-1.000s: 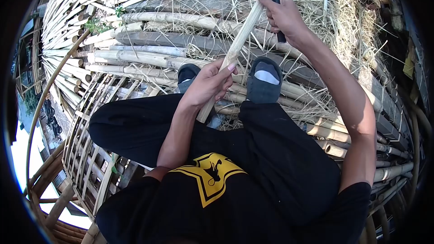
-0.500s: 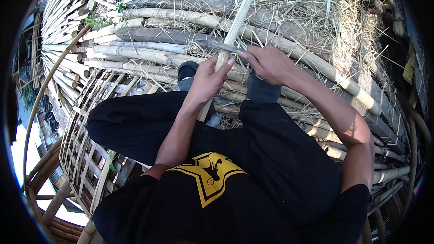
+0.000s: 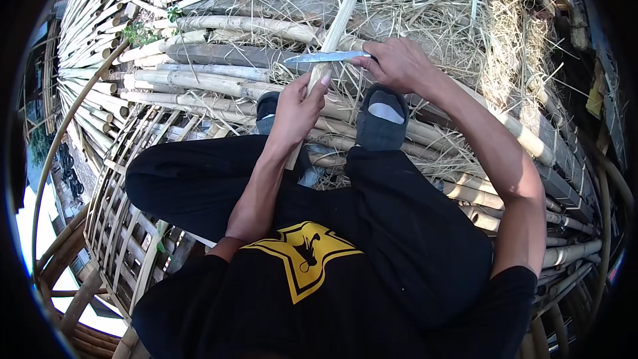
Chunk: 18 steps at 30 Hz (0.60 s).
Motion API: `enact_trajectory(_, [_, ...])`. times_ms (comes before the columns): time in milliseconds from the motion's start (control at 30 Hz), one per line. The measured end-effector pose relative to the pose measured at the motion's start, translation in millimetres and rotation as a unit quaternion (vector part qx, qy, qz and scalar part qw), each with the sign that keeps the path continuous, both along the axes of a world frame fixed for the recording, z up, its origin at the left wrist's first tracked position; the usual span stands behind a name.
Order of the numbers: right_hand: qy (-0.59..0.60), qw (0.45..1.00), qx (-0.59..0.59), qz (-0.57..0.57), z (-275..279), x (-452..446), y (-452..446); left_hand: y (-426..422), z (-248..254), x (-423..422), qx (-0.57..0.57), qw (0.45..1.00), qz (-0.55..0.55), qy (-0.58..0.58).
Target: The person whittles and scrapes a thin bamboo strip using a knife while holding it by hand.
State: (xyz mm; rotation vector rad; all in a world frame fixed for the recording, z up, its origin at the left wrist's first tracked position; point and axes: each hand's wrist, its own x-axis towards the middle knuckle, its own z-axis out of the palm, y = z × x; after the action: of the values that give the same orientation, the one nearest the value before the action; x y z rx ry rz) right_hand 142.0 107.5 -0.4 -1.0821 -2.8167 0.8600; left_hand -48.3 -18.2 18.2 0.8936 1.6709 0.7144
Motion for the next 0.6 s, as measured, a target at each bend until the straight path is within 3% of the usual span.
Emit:
enact_trajectory(33, [0.005,1.0,0.028,0.013,-2.0,1.1,5.3,1.2,-0.6,-0.5,0.011,1.0,-0.006,0.0])
enact_trajectory(100, [0.016,0.983,-0.021,-0.18,-37.5,24.7,49.3,-10.3,7.1,-6.8,0.012,1.0,0.026,-0.009])
enact_trajectory(133, [-0.089,0.948,-0.013,-0.306,-32.8,61.1,94.6,-14.9,11.8,-10.4,0.017,0.998,0.055,-0.019])
enact_trajectory(167, [-0.102,0.939,0.065,-0.32,-10.2,100.0,118.0,-20.7,15.6,-12.7,0.021,0.996,0.071,-0.042])
enact_trajectory(233, [0.012,0.907,0.179,-0.382,36.6,146.5,141.1,-14.1,13.8,-16.5,-0.009,0.995,0.081,-0.063])
enact_trajectory(267, [0.084,0.898,0.238,-0.36,55.0,154.8,144.8,-12.7,8.4,-13.4,-0.002,0.995,0.082,-0.064])
enact_trajectory(333, [0.157,0.868,0.216,-0.419,62.1,158.2,146.0,0.4,11.9,-4.5,-0.025,0.99,0.087,-0.107])
enact_trajectory(467, [0.145,0.908,-0.024,-0.391,28.4,87.8,80.4,-5.5,8.0,0.7,-0.012,0.997,0.02,-0.07])
enact_trajectory(500, [0.075,0.944,-0.052,-0.316,20.0,67.2,62.1,-6.8,4.3,0.5,0.01,1.0,-0.002,-0.012])
enact_trajectory(533, [0.089,0.969,-0.068,-0.222,21.8,42.9,37.9,-9.0,2.3,1.6,0.028,0.998,-0.023,0.045])
enact_trajectory(600, [0.05,0.983,-0.148,-0.096,25.8,12.9,4.9,-8.4,8.9,4.0,-0.002,0.999,-0.018,0.043])
